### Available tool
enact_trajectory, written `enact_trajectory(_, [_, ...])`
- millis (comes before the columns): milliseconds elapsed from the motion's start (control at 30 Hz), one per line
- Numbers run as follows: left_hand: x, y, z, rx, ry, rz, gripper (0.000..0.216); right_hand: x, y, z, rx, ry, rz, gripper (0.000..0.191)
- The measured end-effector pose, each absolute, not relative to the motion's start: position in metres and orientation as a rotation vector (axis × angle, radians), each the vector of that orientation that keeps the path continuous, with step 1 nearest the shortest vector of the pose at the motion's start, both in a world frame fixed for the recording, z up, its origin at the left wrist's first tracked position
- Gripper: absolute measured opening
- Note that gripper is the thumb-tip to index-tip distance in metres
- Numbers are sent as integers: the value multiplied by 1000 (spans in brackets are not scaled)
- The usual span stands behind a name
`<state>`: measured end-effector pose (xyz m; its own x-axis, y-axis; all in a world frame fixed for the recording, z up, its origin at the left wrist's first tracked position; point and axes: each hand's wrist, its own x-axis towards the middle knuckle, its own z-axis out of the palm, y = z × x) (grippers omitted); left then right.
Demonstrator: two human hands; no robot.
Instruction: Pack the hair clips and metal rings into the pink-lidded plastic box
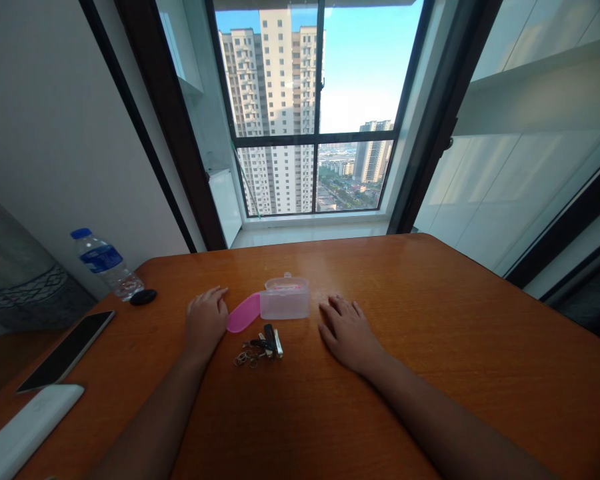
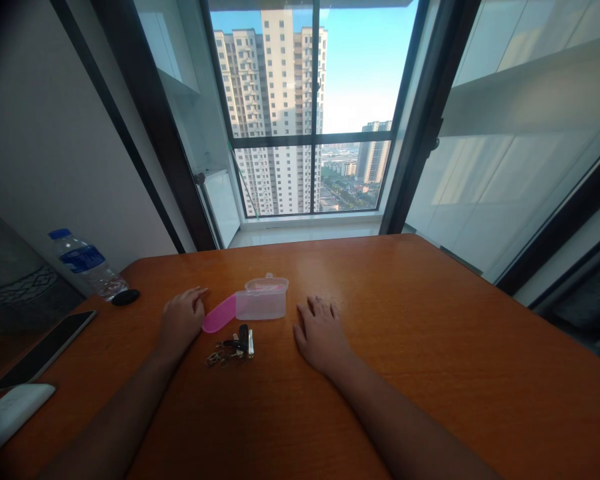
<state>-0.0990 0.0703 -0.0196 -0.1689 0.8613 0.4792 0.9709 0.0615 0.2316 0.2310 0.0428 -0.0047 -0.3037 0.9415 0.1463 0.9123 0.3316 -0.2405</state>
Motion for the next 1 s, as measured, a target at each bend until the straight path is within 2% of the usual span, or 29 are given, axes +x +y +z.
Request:
enact_trajectory(200, [-70,59,-8,-2153,-1872,-1000,41,231,42,-4,-1670,-2342,153,49])
enact_trajectory(500, [-49,50,-12,-2470,-1724,-949,57,232,43,-6,-1661,-2340,157,48])
enact_trajectory(833, [-49,50,-16,-2576,-1701,-1026,57,231,44,-10,-1624,-2272,146,52])
enact_trajectory(1000, [-46,48,-18,-2634,-1660,-1001,59,229,40,-1,-1421,-2151,178,57])
